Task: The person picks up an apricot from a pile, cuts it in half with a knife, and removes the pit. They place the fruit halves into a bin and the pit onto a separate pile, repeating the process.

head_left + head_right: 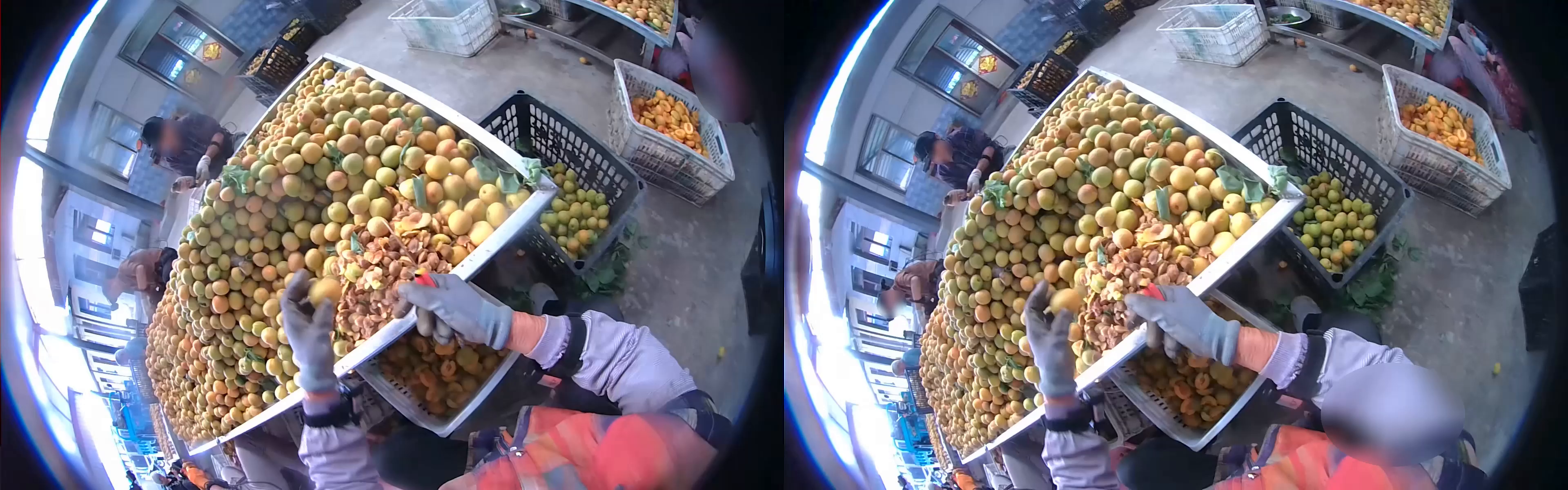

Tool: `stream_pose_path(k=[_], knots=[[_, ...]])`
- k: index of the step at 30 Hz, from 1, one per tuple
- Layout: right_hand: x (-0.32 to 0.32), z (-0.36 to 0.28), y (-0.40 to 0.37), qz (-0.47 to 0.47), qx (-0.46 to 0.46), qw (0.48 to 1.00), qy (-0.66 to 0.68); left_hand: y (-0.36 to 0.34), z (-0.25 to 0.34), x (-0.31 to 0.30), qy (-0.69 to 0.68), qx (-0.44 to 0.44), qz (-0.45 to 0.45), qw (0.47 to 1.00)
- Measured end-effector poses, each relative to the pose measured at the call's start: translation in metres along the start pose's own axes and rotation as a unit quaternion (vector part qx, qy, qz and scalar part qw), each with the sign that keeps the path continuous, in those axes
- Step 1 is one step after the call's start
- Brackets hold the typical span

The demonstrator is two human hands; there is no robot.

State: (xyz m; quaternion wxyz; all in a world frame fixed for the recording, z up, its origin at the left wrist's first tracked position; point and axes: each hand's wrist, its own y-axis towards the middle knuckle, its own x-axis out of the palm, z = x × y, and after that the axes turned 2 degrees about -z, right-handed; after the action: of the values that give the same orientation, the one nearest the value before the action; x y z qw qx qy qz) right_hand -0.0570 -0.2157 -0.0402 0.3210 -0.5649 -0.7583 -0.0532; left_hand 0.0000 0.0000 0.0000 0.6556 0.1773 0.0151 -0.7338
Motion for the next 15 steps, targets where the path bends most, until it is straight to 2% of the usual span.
stream_pose_path(k=[2, 5, 7, 8, 9, 10, 11, 13, 15], knots=[[0.005, 0.001, -0.001, 0.008, -0.028, 0.999, 0.015, -0.03, 0.007, 0.028, -0.028, -0.009, -0.024, 0.999], [0.009, 0.013, 0.001, 0.033, -0.021, 0.999, 0.014, -0.066, 0.005, 0.052, 0.179, 0.129, -0.055, 0.974], [0.005, 0.023, 0.001, 0.025, -0.011, 0.999, 0.022, -0.079, 0.006, 0.061, 0.219, 0.145, -0.051, 0.964], [0.004, 0.024, 0.001, 0.003, -0.003, 0.999, 0.036, -0.083, -0.002, 0.064, 0.094, 0.091, -0.005, 0.991], [0.004, 0.024, 0.001, -0.019, 0.004, 0.999, 0.05, -0.087, -0.006, 0.067, -0.033, 0.036, 0.042, 0.998], [0.005, 0.025, 0.001, -0.022, 0.006, 0.999, 0.047, -0.087, 0.0, 0.069, -0.121, 0.023, 0.041, 0.992], [0.005, 0.024, 0.0, -0.035, 0.011, 0.999, 0.032, -0.089, -0.003, 0.069, -0.122, 0.023, 0.047, 0.991], [0.005, 0.029, 0.001, -0.051, 0.02, 0.998, 0.015, -0.093, -0.012, 0.067, -0.269, -0.01, 0.032, 0.963], [0.005, 0.041, 0.005, -0.078, 0.018, 0.996, 0.038, -0.097, -0.018, 0.065, -0.3, -0.019, 0.036, 0.953]])
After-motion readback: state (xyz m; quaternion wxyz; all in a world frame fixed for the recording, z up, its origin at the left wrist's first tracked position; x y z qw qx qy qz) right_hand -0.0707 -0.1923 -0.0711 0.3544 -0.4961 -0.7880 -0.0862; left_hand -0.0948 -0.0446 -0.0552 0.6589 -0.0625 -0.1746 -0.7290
